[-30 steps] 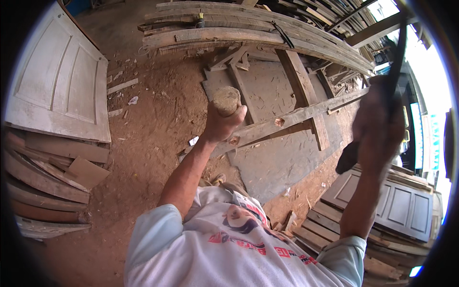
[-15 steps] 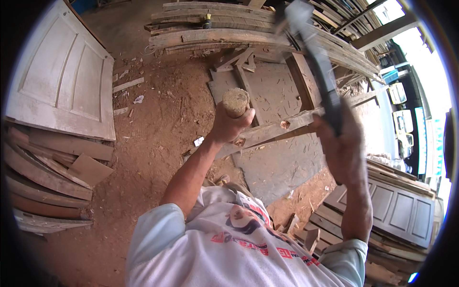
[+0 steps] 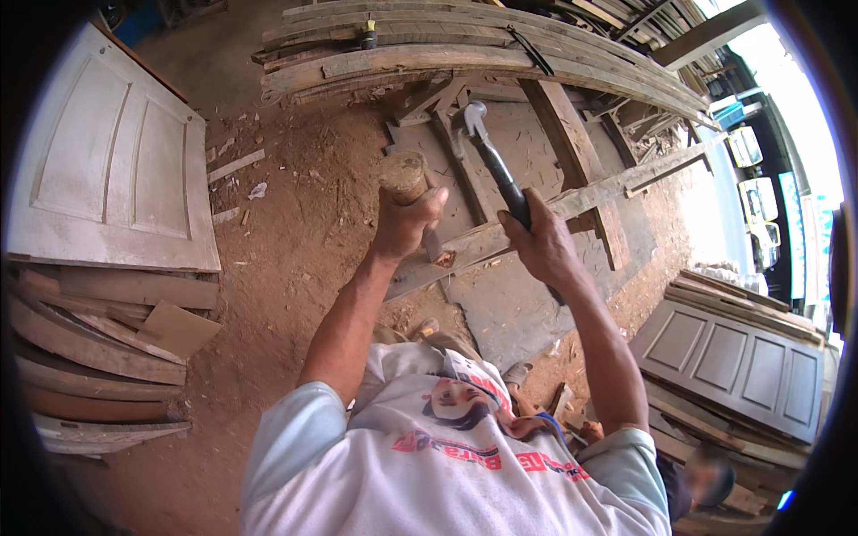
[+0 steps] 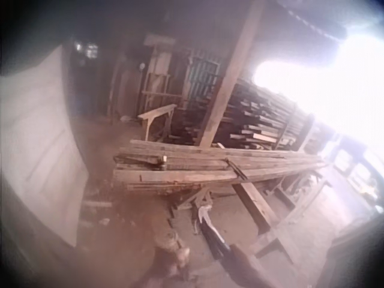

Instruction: The person repeatedly strikes a small cylindrical wooden object with a hammer while holding it in the other hand. The person also briefly handles a small yellow object and a screwdriver before resuming hammering.

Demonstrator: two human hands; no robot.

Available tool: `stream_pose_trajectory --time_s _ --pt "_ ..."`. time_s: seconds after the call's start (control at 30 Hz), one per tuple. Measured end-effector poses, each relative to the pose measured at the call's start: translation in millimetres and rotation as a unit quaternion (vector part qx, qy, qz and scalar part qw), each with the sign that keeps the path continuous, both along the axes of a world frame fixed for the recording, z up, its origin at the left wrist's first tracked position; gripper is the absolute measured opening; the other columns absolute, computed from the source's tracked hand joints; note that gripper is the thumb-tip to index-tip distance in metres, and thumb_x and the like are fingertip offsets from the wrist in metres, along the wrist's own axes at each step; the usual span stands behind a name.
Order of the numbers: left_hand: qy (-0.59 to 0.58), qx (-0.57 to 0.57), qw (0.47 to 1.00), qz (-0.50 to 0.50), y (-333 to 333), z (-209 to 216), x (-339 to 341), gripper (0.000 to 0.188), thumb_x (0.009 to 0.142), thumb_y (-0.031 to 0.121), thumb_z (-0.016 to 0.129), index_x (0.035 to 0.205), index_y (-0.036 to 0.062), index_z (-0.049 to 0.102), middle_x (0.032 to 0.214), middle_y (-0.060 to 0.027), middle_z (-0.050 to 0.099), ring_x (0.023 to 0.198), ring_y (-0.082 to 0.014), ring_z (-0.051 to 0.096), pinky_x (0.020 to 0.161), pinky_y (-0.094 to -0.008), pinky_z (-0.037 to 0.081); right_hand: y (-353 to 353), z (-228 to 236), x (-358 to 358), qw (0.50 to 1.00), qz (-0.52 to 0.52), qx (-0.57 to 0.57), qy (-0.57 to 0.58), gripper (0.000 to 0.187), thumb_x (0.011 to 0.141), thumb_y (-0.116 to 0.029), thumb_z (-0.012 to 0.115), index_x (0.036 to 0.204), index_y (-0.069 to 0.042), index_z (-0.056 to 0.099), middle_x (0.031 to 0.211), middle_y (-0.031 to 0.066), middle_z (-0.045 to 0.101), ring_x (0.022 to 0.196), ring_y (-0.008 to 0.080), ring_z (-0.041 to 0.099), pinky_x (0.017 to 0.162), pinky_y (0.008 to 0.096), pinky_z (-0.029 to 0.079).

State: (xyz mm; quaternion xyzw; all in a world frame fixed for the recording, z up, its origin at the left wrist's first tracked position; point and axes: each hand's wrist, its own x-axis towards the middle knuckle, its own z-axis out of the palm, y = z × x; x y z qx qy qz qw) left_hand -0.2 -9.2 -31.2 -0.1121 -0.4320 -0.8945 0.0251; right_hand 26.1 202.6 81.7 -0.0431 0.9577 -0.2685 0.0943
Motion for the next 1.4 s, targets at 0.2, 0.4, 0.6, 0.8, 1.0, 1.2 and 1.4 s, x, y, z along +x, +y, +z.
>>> stream_pose_trajectory --time_s 0.2,0.4,0.6,0.8,1.0,1.2,1.4 --pt "-0.019 0.075 0.997 -0.03 0 7 1 0.011 0.089 0.007 0.067 0.087 0.0094 0.056 0.059 0.0018 0.051 0.047 -0.0071 0.044 0.046 -0.0262 0.037 30 -131 -25 0.99 -0.056 -0.029 0.127 0.036 0.099 -0.035 0.063 0.107 -0.001 0.053 0.08 0.0266 0.063 0.083 0.0455 0.064 0.074 0.0529 0.047" --pt "-0.043 0.077 0.996 -0.032 -15 -3 -8 0.02 0.089 0.017 0.068 0.087 0.0145 0.049 0.064 0.0041 0.043 0.052 -0.0059 0.04 0.049 -0.0251 0.035 29 -137 -29 0.988 -0.041 -0.086 0.119 0.036 0.098 -0.034 0.063 0.102 0.001 0.051 0.076 0.0266 0.063 0.079 0.0468 0.065 0.072 0.0524 0.047" --pt "-0.074 0.116 0.989 -0.052 -21 -11 -17 0.02 0.09 0.021 0.068 0.087 0.0183 0.048 0.065 0.0064 0.041 0.053 -0.0053 0.037 0.052 -0.0233 0.032 31 -135 -29 0.991 -0.052 -0.079 0.095 0.037 0.098 -0.034 0.061 0.1 0.001 0.048 0.077 0.0283 0.062 0.08 0.0478 0.065 0.073 0.0533 0.047" --pt "-0.073 0.129 0.987 -0.056 -32 -32 -30 0.018 0.092 0.025 0.066 0.088 0.019 0.049 0.068 0.0061 0.043 0.054 -0.0061 0.038 0.054 -0.0233 0.034 33 -138 -31 0.992 -0.071 -0.074 0.076 0.043 0.099 -0.039 0.064 0.108 0.001 0.055 0.084 0.0213 0.07 0.087 0.0383 0.069 0.078 0.0469 0.05" --pt "-0.124 0.065 0.987 0.078 -18 -13 -19 0.025 0.093 0.033 0.07 0.095 0.0165 0.052 0.074 0.0023 0.048 0.06 -0.0092 0.046 0.055 -0.025 0.038 29 -129 -25 0.991 -0.065 -0.074 0.096 0.037 0.099 -0.035 0.061 0.102 0.001 0.049 0.082 0.0284 0.063 0.085 0.0473 0.064 0.075 0.0538 0.047" --pt "-0.16 0.048 0.965 0.201 -7 -5 -15 0.036 0.095 0.046 0.071 0.098 0.0163 0.051 0.076 0.0012 0.049 0.06 -0.0099 0.048 0.054 -0.025 0.038 31 -136 -22 0.989 -0.083 -0.085 0.093 0.044 0.096 -0.041 0.064 0.106 0.001 0.056 0.083 0.0257 0.064 0.084 0.0433 0.066 0.077 0.0496 0.048" --pt "-0.173 0.092 0.965 0.176 -19 -19 -27 0.039 0.093 0.049 0.071 0.094 0.0167 0.049 0.073 0.0022 0.048 0.056 -0.0087 0.045 0.05 -0.0244 0.038 31 -135 -26 0.988 -0.077 -0.089 0.098 0.042 0.097 -0.039 0.063 0.107 0.001 0.054 0.084 0.0265 0.065 0.086 0.0453 0.065 0.077 0.0516 0.048"
